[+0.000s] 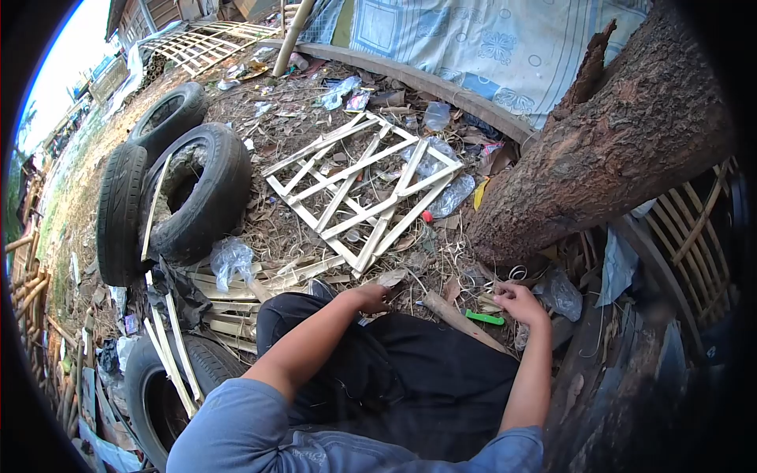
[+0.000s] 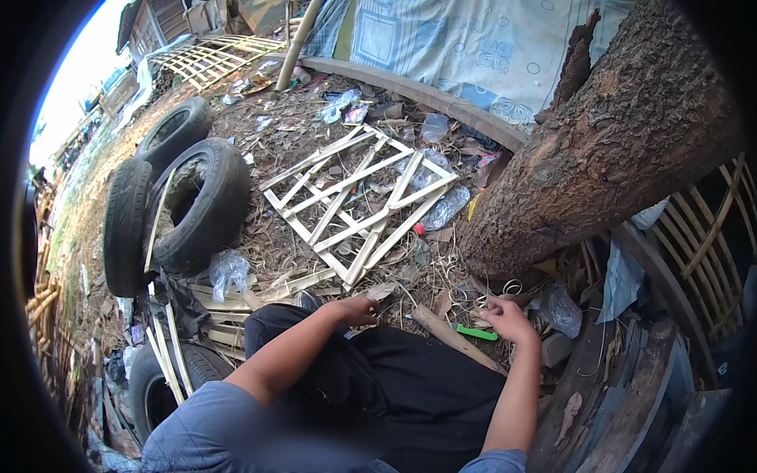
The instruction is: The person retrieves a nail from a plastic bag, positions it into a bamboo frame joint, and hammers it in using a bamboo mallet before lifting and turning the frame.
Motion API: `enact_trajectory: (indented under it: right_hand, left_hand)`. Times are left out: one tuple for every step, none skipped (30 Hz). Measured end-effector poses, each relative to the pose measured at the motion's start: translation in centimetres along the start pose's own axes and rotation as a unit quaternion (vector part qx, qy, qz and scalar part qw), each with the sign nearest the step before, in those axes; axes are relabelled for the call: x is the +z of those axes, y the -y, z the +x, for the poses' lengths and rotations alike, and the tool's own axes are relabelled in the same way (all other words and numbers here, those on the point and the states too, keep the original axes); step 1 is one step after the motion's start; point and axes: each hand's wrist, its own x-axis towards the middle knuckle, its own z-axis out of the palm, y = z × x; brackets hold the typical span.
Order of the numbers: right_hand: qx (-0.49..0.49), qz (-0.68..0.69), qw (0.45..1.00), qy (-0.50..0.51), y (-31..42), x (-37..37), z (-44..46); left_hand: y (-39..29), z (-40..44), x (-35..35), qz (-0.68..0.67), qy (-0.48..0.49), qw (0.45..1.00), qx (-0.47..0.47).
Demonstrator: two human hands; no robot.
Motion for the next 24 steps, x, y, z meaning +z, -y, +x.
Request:
enact_trajectory:
  right_hand:
    - [0.001, 0.004, 1.0, -0.001, -0.2, 0.1, 0.1]
    - [0.001, 0.005, 1.0, -0.001, -0.2, 0.0, 0.1]
    - [0.003, 0.015, 1.0, 0.002, -0.2, 0.0, 0.1]
    - [0.007, 0.032, 0.999, 0.007, -0.3, 0.0, 0.1]
    - [0.009, 0.029, 0.999, 0.01, -0.5, 0.0, 0.3]
    - [0.011, 0.026, 1.0, 0.012, -0.8, 0.0, 0.5]
    - [0.007, 0.018, 1.0, 0.009, -1.2, 0.1, 0.8]
    - [0.014, 0.011, 1.0, 0.01, -1.7, 0.0, 1.0]
    - [0.019, 0.015, 1.0, 0.016, -1.7, 0.0, 1.0]
    - [0.024, 0.019, 0.999, 0.022, -1.6, 0.0, 0.9]
    - [0.029, 0.009, 0.999, 0.023, -1.5, 0.1, 0.9]
    - [0.048, 0.011, 0.999, 0.02, -0.8, 0.2, 0.6]
    - [0.056, 0.006, 0.998, 0.021, -0.7, 0.3, 0.6]
    - [0.064, 0.0, 0.998, 0.022, -0.7, 0.4, 0.5]
    - [0.062, -0.008, 0.998, 0.025, -1.0, 0.5, 0.6]
    - [0.063, -0.011, 0.998, 0.025, -1.4, 0.6, 1.0]
    - [0.064, -0.014, 0.998, 0.025, -1.9, 0.8, 1.3]
    - [0.063, -0.021, 0.997, 0.027, -2.2, 1.0, 1.6]
    - [0.074, -0.023, 0.997, 0.025, -2.5, 1.2, 1.8]
    - [0.085, -0.025, 0.996, 0.023, -2.8, 1.1, 2.0]
    - [0.084, -0.034, 0.995, 0.028, -2.5, 1.2, 2.0]
    - [0.082, -0.038, 0.995, 0.028, -2.4, 1.2, 2.1]
    - [0.087, -0.042, 0.995, 0.026, -2.5, 1.3, 2.1]
    - [0.091, -0.045, 0.995, 0.023, -2.2, 1.4, 2.0]
  left_hand:
    - [0.1, 0.2, 0.0, 0.006, 0.002, 1.0, 0.003]
    - [0.2, 0.3, 0.1, 0.003, -0.004, 1.0, 0.003]
    - [0.2, 0.3, 0.2, 0.007, -0.004, 1.0, 0.006]
    - [0.0, 0.1, 0.0, 0.011, -0.006, 1.0, 0.008]
    - [-0.3, 0.0, -0.2, 0.006, 0.005, 1.0, -0.009]
    - [-0.8, -0.5, -0.8, 0.002, 0.024, 1.0, -0.015]
    - [-0.6, -0.2, -0.5, 0.01, 0.015, 1.0, -0.012]
    - [-0.3, 0.1, -0.2, 0.019, 0.006, 1.0, -0.008]
    - [-0.8, -0.1, -0.6, 0.018, 0.026, 0.999, -0.013]
    - [-0.9, -0.3, -0.8, 0.011, 0.018, 1.0, -0.013]
    - [-1.0, -0.5, -0.9, 0.011, 0.026, 0.999, -0.017]
    - [-1.1, -0.6, -1.0, 0.012, 0.035, 0.999, -0.021]
    - [-1.0, -0.3, -1.0, 0.008, 0.047, 0.999, -0.024]
    - [-1.0, -0.3, -0.9, 0.0, 0.042, 0.999, -0.024]
    - [-1.0, -0.3, -0.8, -0.001, 0.039, 0.999, -0.028]
    - [-1.0, -0.3, -0.8, -0.003, 0.037, 0.999, -0.032]
    - [-1.1, -0.3, -1.0, -0.012, 0.053, 0.998, -0.037]
    - [-0.9, -0.2, -0.8, -0.018, 0.049, 0.998, -0.037]
    - [-0.8, 0.0, -0.4, -0.021, 0.025, 0.999, -0.028]
    - [-0.6, 0.2, -0.1, -0.023, 0.0, 1.0, -0.019]
    - [-0.6, 0.2, -0.1, -0.027, -0.003, 0.999, -0.019]
    - [-0.6, 0.3, -0.1, -0.023, 0.003, 1.0, -0.012]
    - [-0.6, 0.4, -0.1, -0.019, 0.009, 1.0, -0.006]
    - [-0.3, 0.8, 0.1, -0.021, 0.007, 1.0, -0.005]
